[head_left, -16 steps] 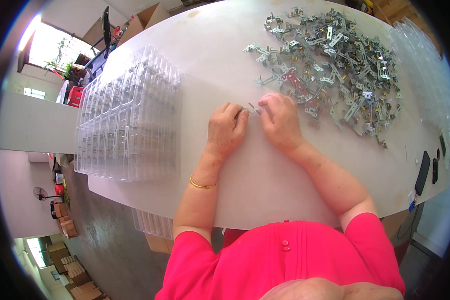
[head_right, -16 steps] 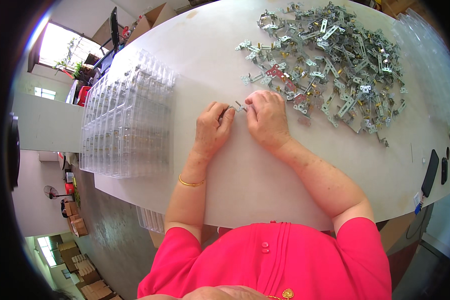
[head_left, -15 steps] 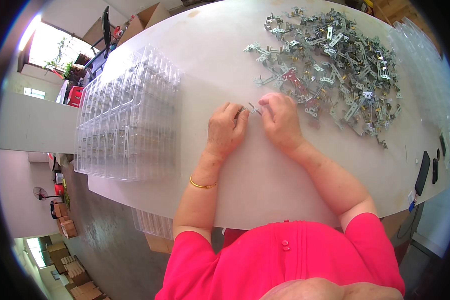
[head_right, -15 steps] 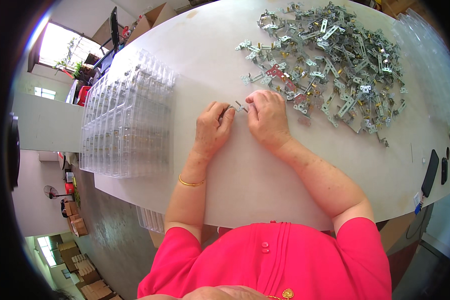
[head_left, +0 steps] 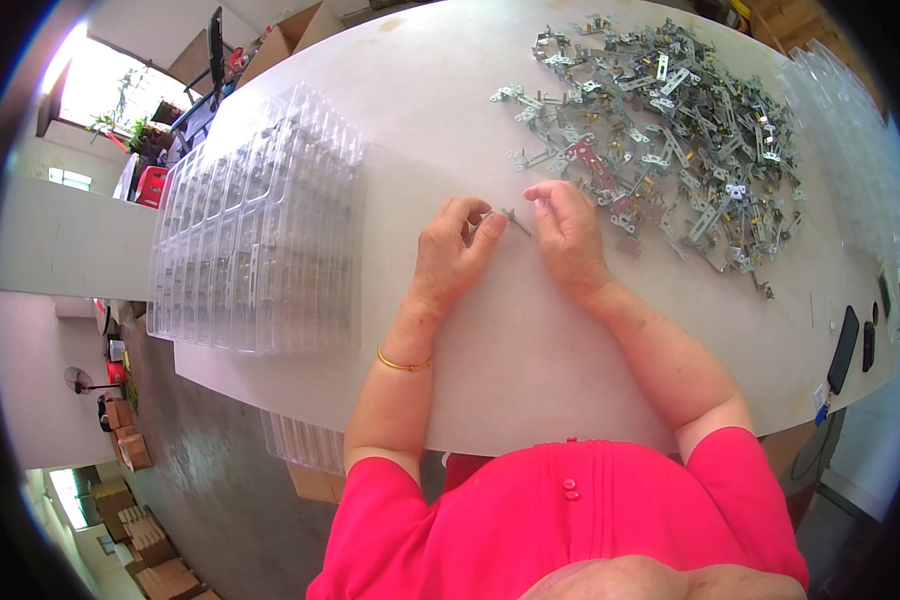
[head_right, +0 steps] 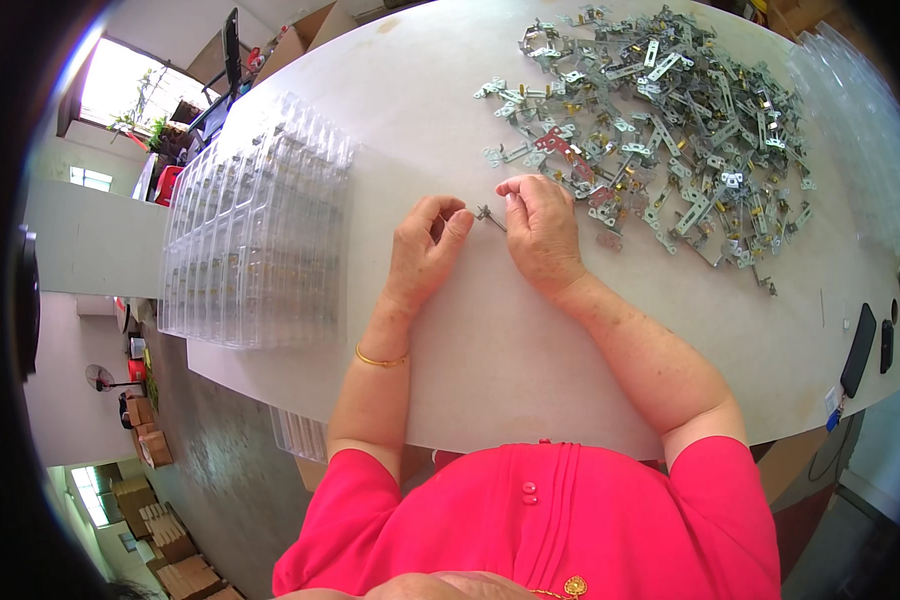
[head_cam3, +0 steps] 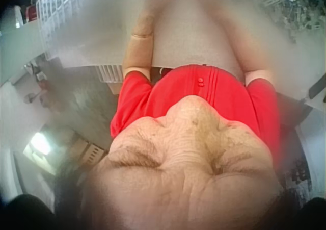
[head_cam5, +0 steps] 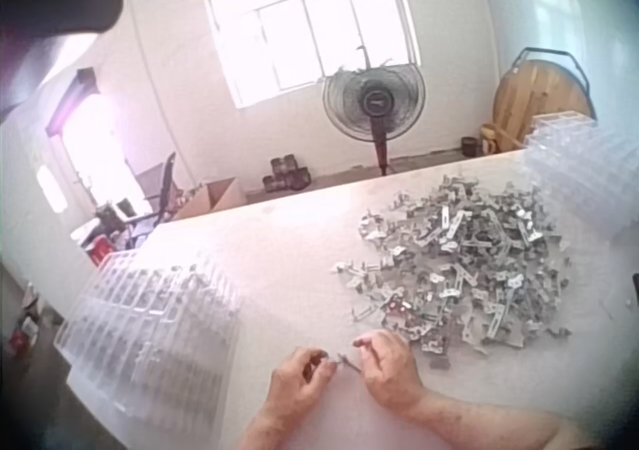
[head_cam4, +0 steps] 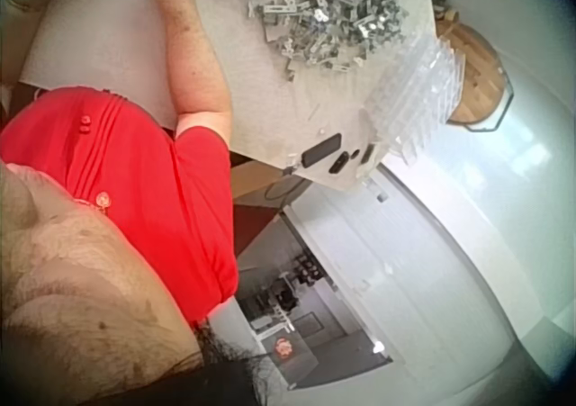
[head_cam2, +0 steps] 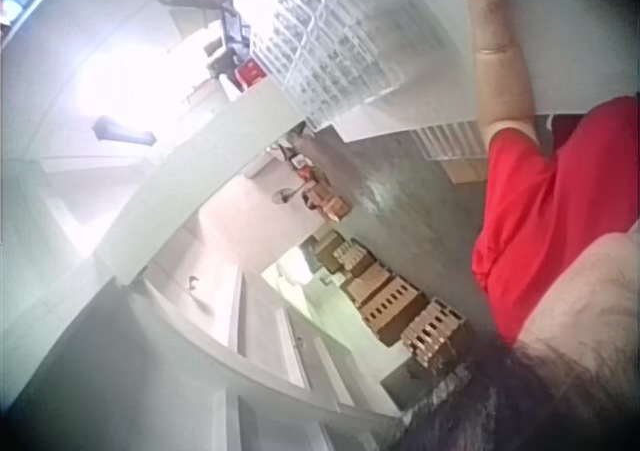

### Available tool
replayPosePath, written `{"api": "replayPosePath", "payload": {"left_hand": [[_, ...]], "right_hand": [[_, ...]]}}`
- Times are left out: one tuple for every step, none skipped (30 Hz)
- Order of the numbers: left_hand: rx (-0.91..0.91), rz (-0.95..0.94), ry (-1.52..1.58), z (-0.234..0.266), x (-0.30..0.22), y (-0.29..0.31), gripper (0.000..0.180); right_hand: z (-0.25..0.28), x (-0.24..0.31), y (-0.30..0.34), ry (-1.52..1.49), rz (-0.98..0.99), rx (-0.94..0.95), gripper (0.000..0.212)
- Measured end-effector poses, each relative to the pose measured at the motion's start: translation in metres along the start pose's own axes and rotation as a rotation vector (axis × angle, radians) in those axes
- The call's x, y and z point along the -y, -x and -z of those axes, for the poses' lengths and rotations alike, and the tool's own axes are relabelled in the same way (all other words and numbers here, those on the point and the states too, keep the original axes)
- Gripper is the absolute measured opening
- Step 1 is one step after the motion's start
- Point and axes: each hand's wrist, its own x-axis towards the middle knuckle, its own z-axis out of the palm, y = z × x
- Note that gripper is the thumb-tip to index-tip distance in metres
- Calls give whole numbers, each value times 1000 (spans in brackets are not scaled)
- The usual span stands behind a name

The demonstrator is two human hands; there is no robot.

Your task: The person assembles metal components by inserting small pins into metal brackets by hand and placing them into a plastic tray.

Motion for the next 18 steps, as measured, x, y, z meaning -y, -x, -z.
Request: {"api": "replayPosePath", "payload": {"left_hand": [[5, 42, 77, 2, -1, 0, 29], [1, 43, 76, 2, 0, -1, 29], [-12, 32, 102, 3, 1, -1, 33], [-26, 20, 129, 3, 1, -2, 37], [-30, 18, 128, 4, 0, -3, 37], [-14, 30, 122, 5, -1, -3, 40], [3, 40, 116, 5, -3, -4, 43], [-1, 34, 116, 4, -2, -5, 43], [-1, 19, 103, 3, 4, -5, 45], [-1, 4, 91, 2, 9, -5, 47], [-9, 7, 89, 1, 13, -5, 47], [-43, 30, 115, 1, 15, -3, 46], [-83, 54, 139, 1, 15, -2, 45], [-105, 63, 133, 3, 15, -2, 45], [-136, -21, 48, 4, 15, -1, 43], [-165, -100, -43, 6, 13, 1, 41], [-190, -71, -62, 9, 8, 3, 41], [-213, -120, -135, 12, 1, 6, 38]], "right_hand": [[0, 1, -1, -2, 3, 2, 9], [0, 2, -1, -63, -20, -21, 8], [0, 3, -1, -124, -43, -44, 7], [0, 4, -2, -125, -39, -42, 7], [2, 5, -2, -128, 3, -66, 6], [4, 7, -3, -132, 46, -91, 6], [6, 10, -3, -132, 53, -92, 6], [10, 13, -3, -198, 40, -102, 6], [9, 16, -3, -270, 22, -102, 6], [10, 19, -4, -274, 25, -94, 6], [12, 23, -5, -363, 30, -80, 6], [14, 29, -7, -455, 38, -60, 7], [22, 44, -10, -464, 47, -42, 7], [32, 62, -11, -644, 7, 7, 7], [43, 80, -12, -826, -42, 67, 7], [54, 93, -12, -912, -24, 109, 8], [67, 103, -12, -1003, -13, 156, 10], [81, 115, -9, -1053, -12, 262, 12]]}}
